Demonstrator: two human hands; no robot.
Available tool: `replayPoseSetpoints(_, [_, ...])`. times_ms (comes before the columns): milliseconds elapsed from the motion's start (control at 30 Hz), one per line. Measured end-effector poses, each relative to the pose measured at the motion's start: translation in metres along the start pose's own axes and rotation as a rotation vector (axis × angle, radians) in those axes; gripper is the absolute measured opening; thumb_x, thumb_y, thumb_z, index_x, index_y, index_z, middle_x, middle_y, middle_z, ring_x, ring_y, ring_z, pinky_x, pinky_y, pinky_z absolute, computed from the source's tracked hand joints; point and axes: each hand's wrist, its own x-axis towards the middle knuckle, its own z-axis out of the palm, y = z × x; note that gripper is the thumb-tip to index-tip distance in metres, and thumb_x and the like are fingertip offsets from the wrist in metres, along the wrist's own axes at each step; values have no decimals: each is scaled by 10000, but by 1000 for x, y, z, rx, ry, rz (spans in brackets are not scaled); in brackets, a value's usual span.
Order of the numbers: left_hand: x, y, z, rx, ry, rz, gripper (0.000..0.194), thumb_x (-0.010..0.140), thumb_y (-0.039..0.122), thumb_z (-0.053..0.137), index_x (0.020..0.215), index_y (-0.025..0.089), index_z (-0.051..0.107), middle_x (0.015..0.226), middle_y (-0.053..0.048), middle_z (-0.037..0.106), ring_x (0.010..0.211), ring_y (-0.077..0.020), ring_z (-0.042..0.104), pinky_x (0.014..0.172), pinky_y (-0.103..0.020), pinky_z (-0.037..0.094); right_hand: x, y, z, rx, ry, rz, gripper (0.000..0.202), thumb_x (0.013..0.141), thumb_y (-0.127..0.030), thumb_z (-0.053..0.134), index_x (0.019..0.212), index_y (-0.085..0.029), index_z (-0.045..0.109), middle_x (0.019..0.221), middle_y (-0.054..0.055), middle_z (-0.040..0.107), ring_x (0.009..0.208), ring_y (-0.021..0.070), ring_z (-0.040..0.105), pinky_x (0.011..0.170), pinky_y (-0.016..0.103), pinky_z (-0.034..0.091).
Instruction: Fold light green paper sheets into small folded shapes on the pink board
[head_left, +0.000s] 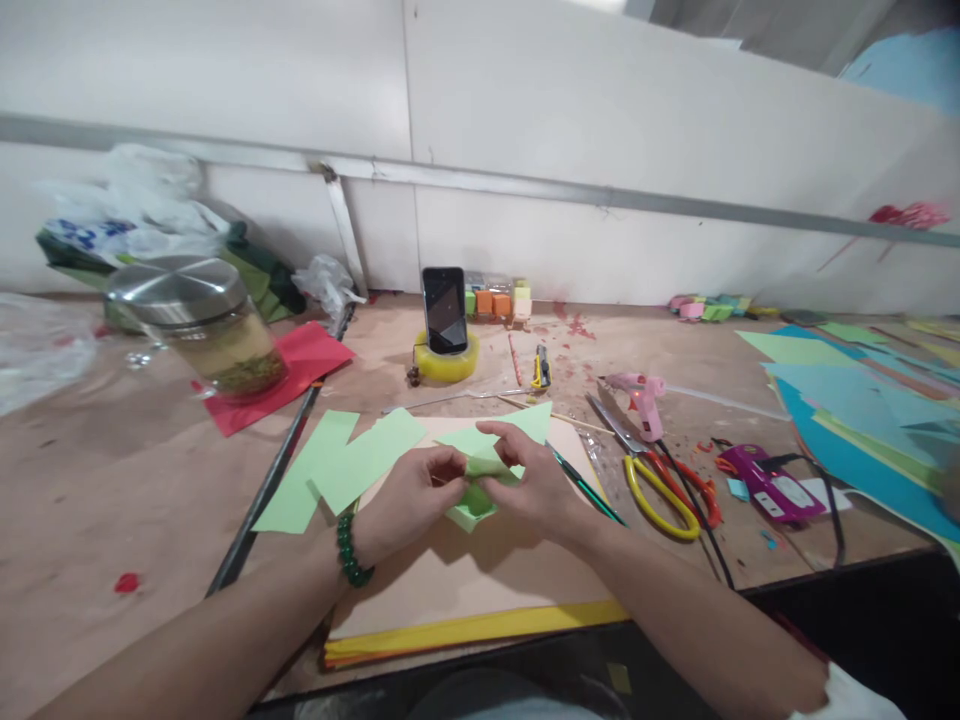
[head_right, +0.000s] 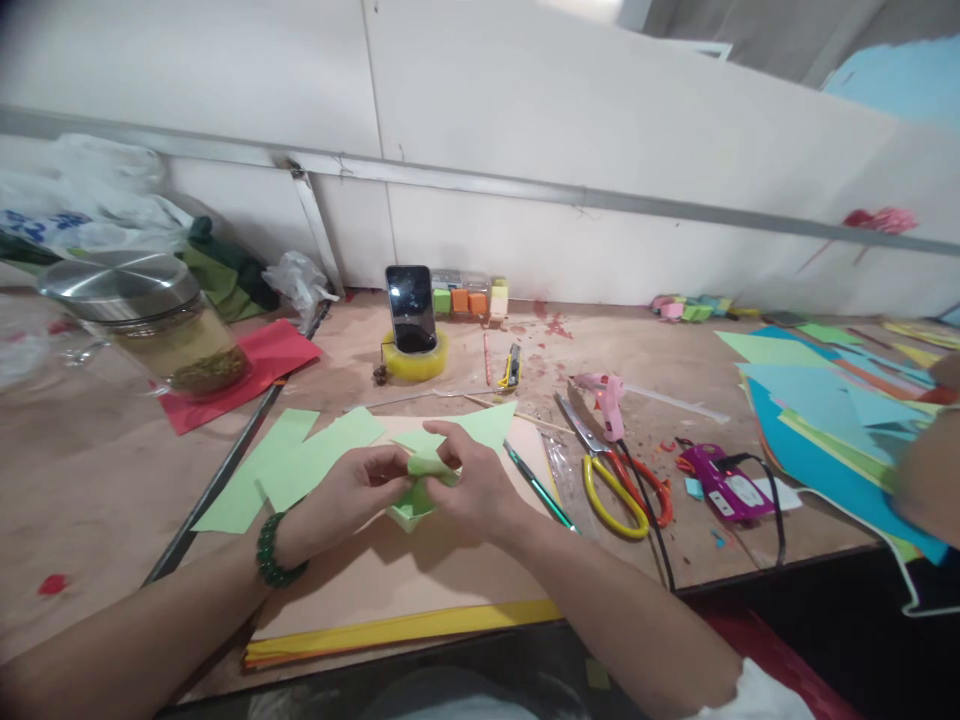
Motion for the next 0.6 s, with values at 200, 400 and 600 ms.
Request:
replayPoseSetpoints(200, [0, 1, 0, -50, -22, -10, 159, 699, 297, 629, 643, 148, 641, 620, -14, 649, 576, -134, 566, 567, -237, 455, -1, -3, -3, -21, -38, -19, 430, 680, -122, 580, 1103, -203, 589, 634, -73, 531, 578, 106, 493, 561, 213, 384])
replayPoseSetpoints(400, [-1, 1, 0, 69, -14, -18, 163, 707, 269, 594, 670, 142, 689, 636, -33, 689, 588, -149, 596, 561, -237, 464, -2, -8, -6, -129, -139, 40, 459, 703, -121, 592, 1153, -213, 579, 685, -53, 592, 609, 123, 536, 589, 224, 411])
replayPoseSetpoints(600, [-5, 8, 1, 281, 18, -11, 150, 665, 171, 518, 606, 171, 655, 607, -5, 670, 594, -144, 589, 571, -224, 443, -3, -7, -7, -89, -153, -58, 459, 695, -91, 560, 1137, -213, 586, 901, 21, 685, 820, 178, 640, 742, 279, 486])
